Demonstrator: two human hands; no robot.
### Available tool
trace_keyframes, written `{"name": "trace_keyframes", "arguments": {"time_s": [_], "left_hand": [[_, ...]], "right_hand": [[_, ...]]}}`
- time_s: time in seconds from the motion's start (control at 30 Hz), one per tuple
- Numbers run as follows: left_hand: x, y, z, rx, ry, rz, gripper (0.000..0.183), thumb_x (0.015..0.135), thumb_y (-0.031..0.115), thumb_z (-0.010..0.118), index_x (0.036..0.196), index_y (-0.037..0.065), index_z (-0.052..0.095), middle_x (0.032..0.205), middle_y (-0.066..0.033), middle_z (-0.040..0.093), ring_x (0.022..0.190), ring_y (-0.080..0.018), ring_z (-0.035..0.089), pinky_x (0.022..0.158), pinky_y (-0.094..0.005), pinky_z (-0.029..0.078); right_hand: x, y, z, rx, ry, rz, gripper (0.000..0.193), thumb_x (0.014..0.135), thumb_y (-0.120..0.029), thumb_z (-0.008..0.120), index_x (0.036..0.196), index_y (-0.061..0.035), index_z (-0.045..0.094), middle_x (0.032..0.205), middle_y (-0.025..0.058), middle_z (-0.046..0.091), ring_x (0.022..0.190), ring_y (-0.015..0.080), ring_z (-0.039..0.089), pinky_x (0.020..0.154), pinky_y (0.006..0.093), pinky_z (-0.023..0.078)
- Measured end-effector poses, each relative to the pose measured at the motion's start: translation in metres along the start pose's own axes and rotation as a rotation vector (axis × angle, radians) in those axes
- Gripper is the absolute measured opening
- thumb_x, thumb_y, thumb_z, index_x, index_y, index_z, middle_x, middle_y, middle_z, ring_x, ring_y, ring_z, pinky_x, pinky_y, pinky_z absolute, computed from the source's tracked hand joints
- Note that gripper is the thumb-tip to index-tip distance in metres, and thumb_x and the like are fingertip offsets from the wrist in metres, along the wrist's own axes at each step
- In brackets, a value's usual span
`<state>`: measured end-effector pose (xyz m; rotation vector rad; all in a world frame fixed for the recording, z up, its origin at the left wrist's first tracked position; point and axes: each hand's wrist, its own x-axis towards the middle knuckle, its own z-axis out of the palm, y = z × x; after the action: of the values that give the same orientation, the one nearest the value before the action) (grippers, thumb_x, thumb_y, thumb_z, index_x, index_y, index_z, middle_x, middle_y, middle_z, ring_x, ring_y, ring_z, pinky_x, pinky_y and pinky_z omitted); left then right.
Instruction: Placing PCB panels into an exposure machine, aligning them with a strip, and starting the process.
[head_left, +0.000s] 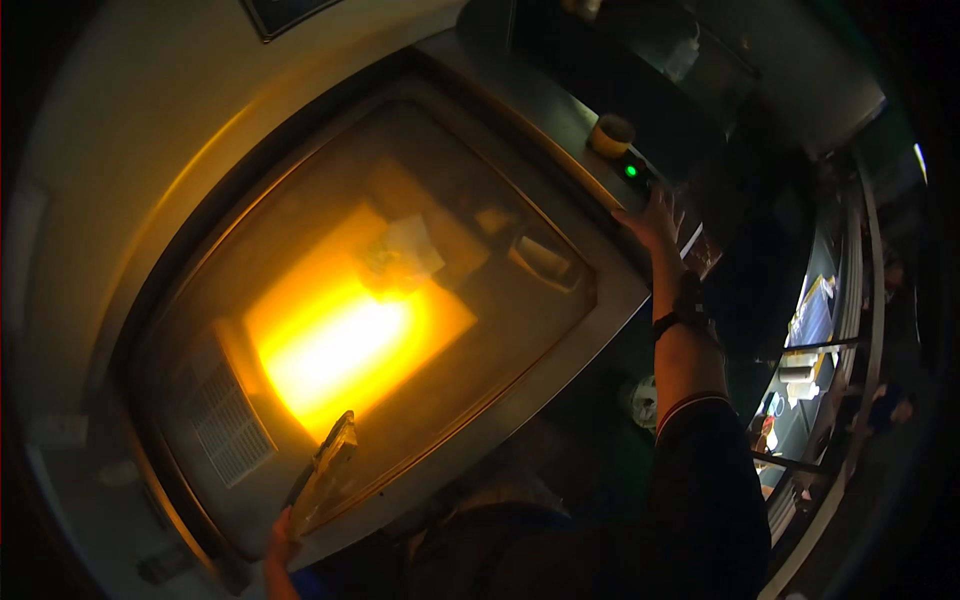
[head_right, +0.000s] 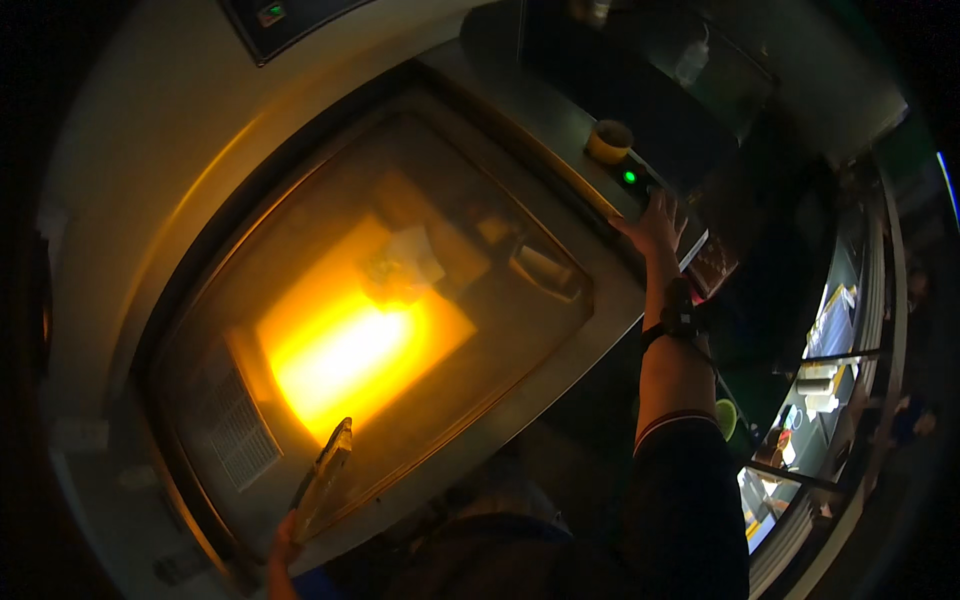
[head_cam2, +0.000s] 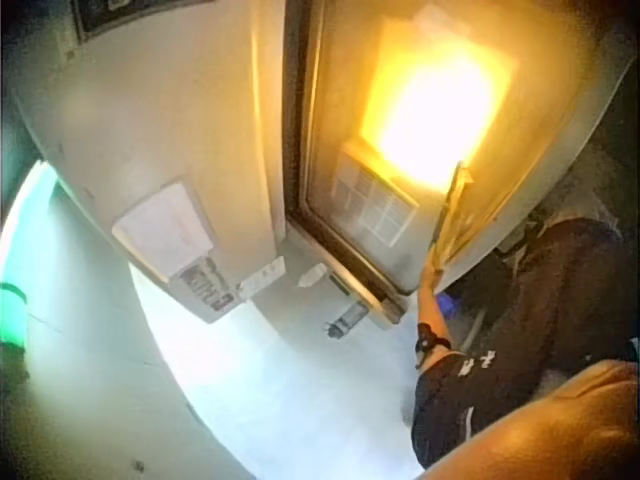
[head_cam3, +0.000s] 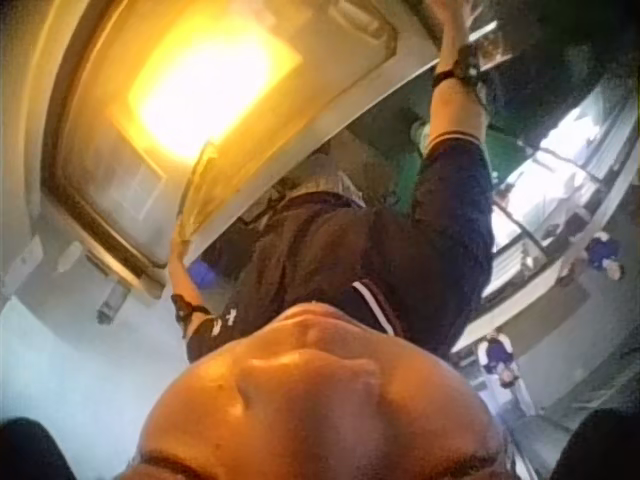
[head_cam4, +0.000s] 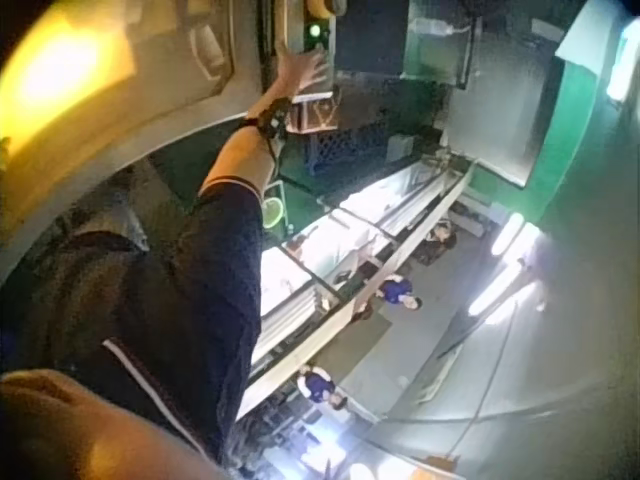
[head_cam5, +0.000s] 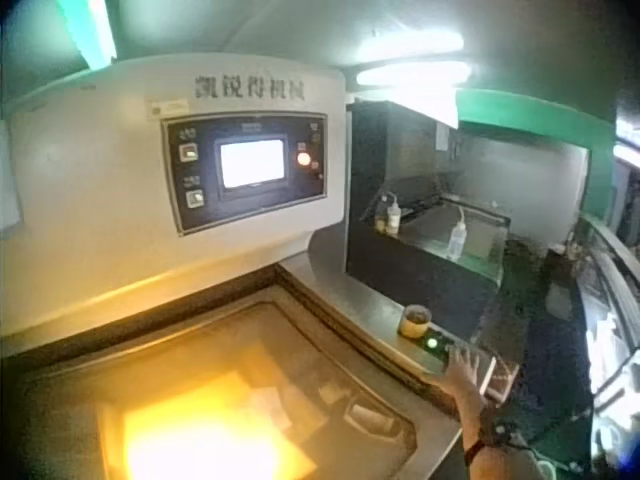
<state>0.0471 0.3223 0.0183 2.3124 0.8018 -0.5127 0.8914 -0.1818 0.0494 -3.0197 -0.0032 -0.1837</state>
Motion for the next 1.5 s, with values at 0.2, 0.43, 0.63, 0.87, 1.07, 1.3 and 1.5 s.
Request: {"name": "trace_keyframes", "arguments": {"time_s": [0.2,0.43,0.63,0.87,1.07,1.3,1.5], "left_hand": [[-0.004,0.004,0.021,0.016,0.12,-0.07,0.08,0.067,-0.01,0.07,0.142,0.008,0.047,0.137,-0.0179,0.055,0.125,-0.0351,0.055,0.105,-0.0403,0.045],[-0.057,0.035,0.016,0.304,-0.006,-0.129,0.087,0.072,0.0,0.068,0.151,0.018,0.034,0.157,-0.0024,0.034,0.134,-0.0453,0.042,0.11,-0.0634,0.031],[-0.037,-0.037,-0.038,0.373,-0.098,-0.09,0.087,0.076,0.008,0.07,0.153,0.02,0.032,0.158,-0.0016,0.032,0.138,-0.044,0.037,0.113,-0.064,0.025],[0.231,-0.161,-0.225,0.412,0.303,-0.057,0.051,0.092,0.009,0.053,0.143,0.015,0.048,0.141,-0.0101,0.053,0.128,-0.0342,0.051,0.112,-0.0481,0.037],[0.38,-0.189,-0.329,0.433,0.412,-0.222,0.05,0.092,0.002,0.052,0.139,0.017,0.051,0.136,-0.0121,0.056,0.123,-0.0314,0.055,0.105,-0.0442,0.046],[0.448,-0.216,-0.369,0.315,0.589,-0.055,0.047,0.091,0.004,0.057,0.136,0.016,0.054,0.135,-0.0143,0.057,0.12,-0.0302,0.058,0.101,-0.0443,0.049],[0.334,-0.167,-0.334,0.51,0.411,-0.152,0.046,0.085,-0.003,0.056,0.128,0.012,0.058,0.127,-0.0156,0.061,0.112,-0.0339,0.061,0.095,-0.0456,0.051]], "right_hand": [[-0.107,-0.157,-0.034,0.141,-0.225,-0.596,0.065,0.085,-0.048,0.069,0.132,-0.0058,0.056,0.142,0.0168,0.051,0.137,0.0306,0.042,0.113,0.0479,0.031],[-0.513,-0.273,-0.02,0.174,-0.732,-1.675,0.059,0.086,-0.032,0.069,0.137,-0.0082,0.052,0.145,0.018,0.048,0.137,0.0326,0.044,0.113,0.0528,0.033],[-0.57,-0.362,-0.01,0.194,-0.596,-1.638,0.041,0.091,-0.013,0.056,0.132,-0.0059,0.056,0.139,0.0183,0.054,0.125,0.0345,0.055,0.106,0.0485,0.044],[-0.452,-0.642,0.109,0.234,-0.308,-1.545,0.058,0.08,0.003,0.054,0.136,-0.0099,0.052,0.146,0.0131,0.047,0.134,0.0315,0.044,0.11,0.0481,0.036],[-0.363,-0.803,0.152,0.101,-0.206,-1.467,0.07,0.08,0.004,0.058,0.145,-0.0182,0.043,0.149,0.0084,0.044,0.137,0.0313,0.042,0.11,0.0462,0.039],[-0.331,-0.886,0.197,0.097,-0.288,-1.369,0.075,0.08,0.007,0.056,0.147,-0.0238,0.042,0.15,0.0073,0.044,0.133,0.0314,0.046,0.11,0.0419,0.04],[-0.375,-0.784,0.152,0.165,-0.207,-1.572,0.069,0.08,0.001,0.06,0.145,-0.0175,0.045,0.147,0.0103,0.047,0.134,0.0317,0.045,0.112,0.044,0.038]]}}
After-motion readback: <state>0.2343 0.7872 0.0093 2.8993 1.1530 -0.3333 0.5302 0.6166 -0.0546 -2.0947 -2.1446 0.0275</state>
